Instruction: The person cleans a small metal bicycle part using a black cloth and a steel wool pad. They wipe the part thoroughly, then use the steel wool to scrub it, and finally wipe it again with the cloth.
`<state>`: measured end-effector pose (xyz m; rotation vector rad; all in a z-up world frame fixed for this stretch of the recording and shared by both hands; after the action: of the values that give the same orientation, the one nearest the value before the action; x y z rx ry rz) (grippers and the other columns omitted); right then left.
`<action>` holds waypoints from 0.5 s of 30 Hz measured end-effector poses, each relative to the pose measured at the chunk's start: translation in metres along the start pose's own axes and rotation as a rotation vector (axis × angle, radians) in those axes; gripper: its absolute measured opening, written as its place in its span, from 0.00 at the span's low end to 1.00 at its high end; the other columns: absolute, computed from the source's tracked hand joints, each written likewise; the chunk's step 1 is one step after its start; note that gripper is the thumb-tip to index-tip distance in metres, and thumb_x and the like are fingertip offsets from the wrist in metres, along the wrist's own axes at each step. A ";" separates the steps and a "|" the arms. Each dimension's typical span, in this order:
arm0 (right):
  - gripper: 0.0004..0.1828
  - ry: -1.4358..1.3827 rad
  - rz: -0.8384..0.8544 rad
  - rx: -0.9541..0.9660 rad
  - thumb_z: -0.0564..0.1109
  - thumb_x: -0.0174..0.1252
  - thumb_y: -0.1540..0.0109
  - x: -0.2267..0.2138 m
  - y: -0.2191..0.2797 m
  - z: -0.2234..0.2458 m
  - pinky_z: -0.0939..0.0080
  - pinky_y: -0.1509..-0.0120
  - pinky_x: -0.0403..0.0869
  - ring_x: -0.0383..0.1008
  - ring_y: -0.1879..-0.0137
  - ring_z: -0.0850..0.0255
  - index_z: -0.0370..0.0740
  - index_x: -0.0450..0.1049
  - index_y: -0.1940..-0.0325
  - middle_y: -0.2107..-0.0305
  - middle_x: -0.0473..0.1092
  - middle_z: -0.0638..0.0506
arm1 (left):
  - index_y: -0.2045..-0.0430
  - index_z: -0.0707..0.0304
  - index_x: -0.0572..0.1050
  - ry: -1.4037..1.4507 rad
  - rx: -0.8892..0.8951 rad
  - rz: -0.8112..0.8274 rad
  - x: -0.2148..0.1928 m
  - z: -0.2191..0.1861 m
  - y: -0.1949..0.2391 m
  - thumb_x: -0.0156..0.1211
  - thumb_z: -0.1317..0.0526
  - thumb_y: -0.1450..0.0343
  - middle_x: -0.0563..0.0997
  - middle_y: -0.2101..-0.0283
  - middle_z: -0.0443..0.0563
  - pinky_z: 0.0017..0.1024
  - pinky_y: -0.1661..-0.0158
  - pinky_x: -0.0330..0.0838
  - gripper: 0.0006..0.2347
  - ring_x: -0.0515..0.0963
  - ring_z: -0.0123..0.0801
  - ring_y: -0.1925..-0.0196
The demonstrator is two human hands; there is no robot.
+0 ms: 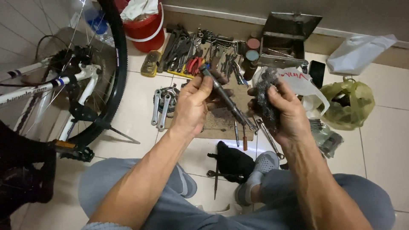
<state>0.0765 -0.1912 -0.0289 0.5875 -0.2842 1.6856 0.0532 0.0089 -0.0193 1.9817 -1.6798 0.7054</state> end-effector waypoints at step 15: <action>0.33 1.000 -0.316 0.377 0.45 0.74 0.47 -0.165 -0.034 -0.149 0.61 0.78 0.76 0.81 0.70 0.52 0.43 0.72 0.39 0.67 0.77 0.40 | 0.68 0.57 0.83 -0.309 -0.133 -0.108 -0.031 0.033 0.006 0.69 0.57 0.31 0.82 0.72 0.47 0.33 0.70 0.85 0.06 0.83 0.29 0.70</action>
<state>0.0941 -0.2489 -0.2454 -0.0039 0.8147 1.5288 0.0459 0.0109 -0.0648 2.1497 -1.7216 0.2505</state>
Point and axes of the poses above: each hand's wrist, its own y-axis away from the middle knuckle, its own x-axis out of the palm, z = x × y, the point moved 6 cm from there along -y, towards the middle knuckle
